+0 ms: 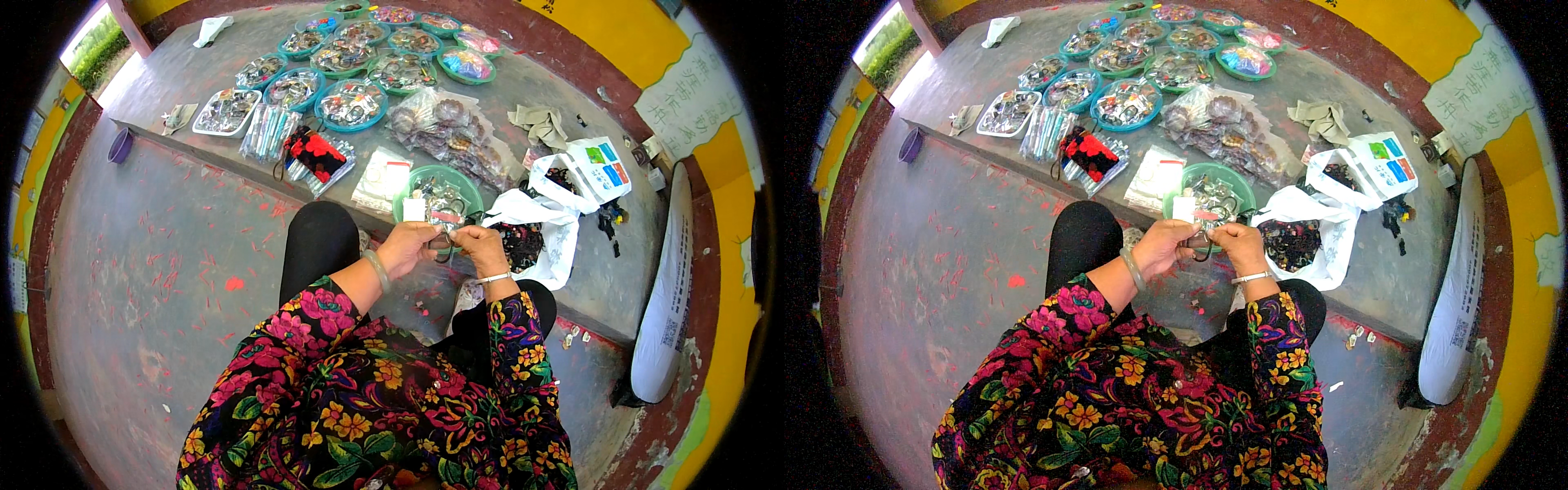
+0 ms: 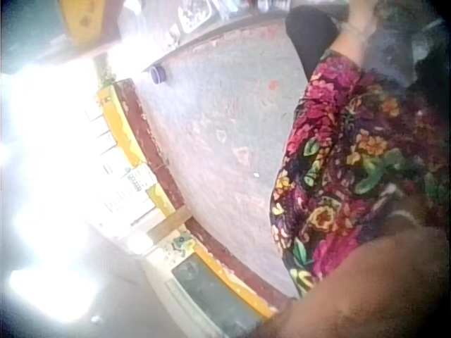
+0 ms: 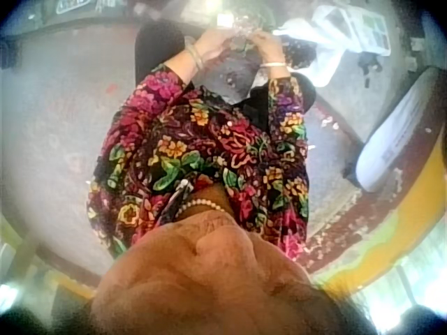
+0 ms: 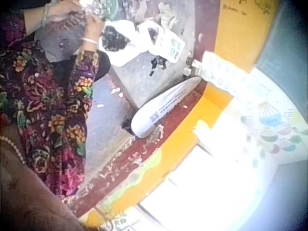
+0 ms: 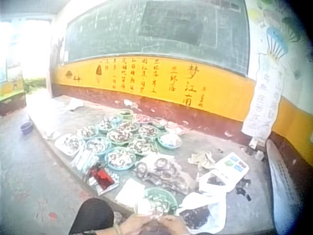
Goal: The person sits on the floor and packs small hair accessories into clear plastic bags. They pick up items from a green bowl and a white bag, place them into the packaging, and seal the bags. The person handles the items one by one, organizing them into the bags.
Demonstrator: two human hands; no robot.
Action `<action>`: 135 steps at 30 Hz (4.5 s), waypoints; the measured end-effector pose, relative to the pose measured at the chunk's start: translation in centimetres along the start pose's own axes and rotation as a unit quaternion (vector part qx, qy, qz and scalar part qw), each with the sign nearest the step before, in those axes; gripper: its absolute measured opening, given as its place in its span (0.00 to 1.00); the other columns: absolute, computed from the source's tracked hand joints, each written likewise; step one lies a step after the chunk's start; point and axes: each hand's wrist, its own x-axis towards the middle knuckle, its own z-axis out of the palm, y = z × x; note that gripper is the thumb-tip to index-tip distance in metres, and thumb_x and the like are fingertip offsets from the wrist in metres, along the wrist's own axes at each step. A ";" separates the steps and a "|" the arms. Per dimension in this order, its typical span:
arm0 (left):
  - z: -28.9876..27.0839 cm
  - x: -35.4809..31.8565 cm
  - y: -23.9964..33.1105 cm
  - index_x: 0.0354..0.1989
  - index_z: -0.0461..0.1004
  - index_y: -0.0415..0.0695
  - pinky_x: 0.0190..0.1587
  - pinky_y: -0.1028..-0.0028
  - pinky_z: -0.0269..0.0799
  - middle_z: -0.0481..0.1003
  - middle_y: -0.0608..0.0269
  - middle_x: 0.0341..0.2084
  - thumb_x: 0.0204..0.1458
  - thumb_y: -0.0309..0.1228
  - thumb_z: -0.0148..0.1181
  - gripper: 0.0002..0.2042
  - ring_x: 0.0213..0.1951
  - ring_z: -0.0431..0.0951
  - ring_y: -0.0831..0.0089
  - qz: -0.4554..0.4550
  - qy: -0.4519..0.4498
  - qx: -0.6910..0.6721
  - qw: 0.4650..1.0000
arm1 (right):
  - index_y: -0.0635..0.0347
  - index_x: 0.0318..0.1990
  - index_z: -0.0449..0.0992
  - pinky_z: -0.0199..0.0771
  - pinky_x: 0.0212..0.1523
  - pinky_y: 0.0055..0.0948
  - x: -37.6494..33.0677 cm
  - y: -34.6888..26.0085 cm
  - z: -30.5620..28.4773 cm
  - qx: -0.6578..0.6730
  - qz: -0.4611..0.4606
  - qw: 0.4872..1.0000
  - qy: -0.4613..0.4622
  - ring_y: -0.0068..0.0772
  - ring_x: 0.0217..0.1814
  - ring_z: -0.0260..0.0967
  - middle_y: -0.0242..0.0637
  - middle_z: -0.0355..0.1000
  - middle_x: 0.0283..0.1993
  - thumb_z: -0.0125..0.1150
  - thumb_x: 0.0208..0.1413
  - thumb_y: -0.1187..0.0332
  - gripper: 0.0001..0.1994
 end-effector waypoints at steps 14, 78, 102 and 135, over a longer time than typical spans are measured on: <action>-0.6 0.3 0.0 0.39 0.69 0.31 0.39 0.80 0.74 0.72 0.54 0.39 0.52 0.24 0.50 0.09 0.39 0.74 0.72 0.039 -0.020 -0.080 0.996 | 0.62 0.28 0.76 0.55 0.21 0.14 -0.4 -0.9 0.4 0.011 -0.049 0.999 0.003 0.12 0.20 0.57 0.23 0.68 0.21 0.61 0.47 0.69 0.05; -0.7 -0.2 1.6 0.42 0.67 0.32 0.32 0.80 0.76 0.73 0.53 0.34 0.55 0.30 0.47 0.13 0.33 0.75 0.73 0.082 -0.053 -0.154 0.983 | 0.67 0.25 0.76 0.62 0.26 0.17 -0.5 0.5 0.7 -0.080 0.032 0.991 -0.107 0.16 0.22 0.63 0.29 0.71 0.21 0.63 0.44 0.71 0.07; -0.2 -0.6 2.2 0.41 0.68 0.30 0.42 0.75 0.73 0.72 0.53 0.35 0.54 0.25 0.46 0.11 0.38 0.74 0.68 0.122 -0.027 -0.071 0.990 | 0.66 0.36 0.75 0.69 0.34 0.23 -0.4 1.7 0.6 -0.089 -0.024 0.992 -0.086 0.23 0.31 0.69 0.37 0.74 0.30 0.64 0.44 0.66 0.14; 1.2 -0.9 0.6 0.47 0.66 0.33 0.45 0.75 0.71 0.70 0.56 0.42 0.56 0.26 0.43 0.13 0.44 0.71 0.72 0.035 -0.080 -0.027 0.996 | 0.63 0.28 0.73 0.62 0.27 0.15 -0.3 1.2 1.5 0.206 -0.025 0.977 0.055 0.15 0.25 0.62 0.27 0.69 0.24 0.53 0.53 0.70 0.07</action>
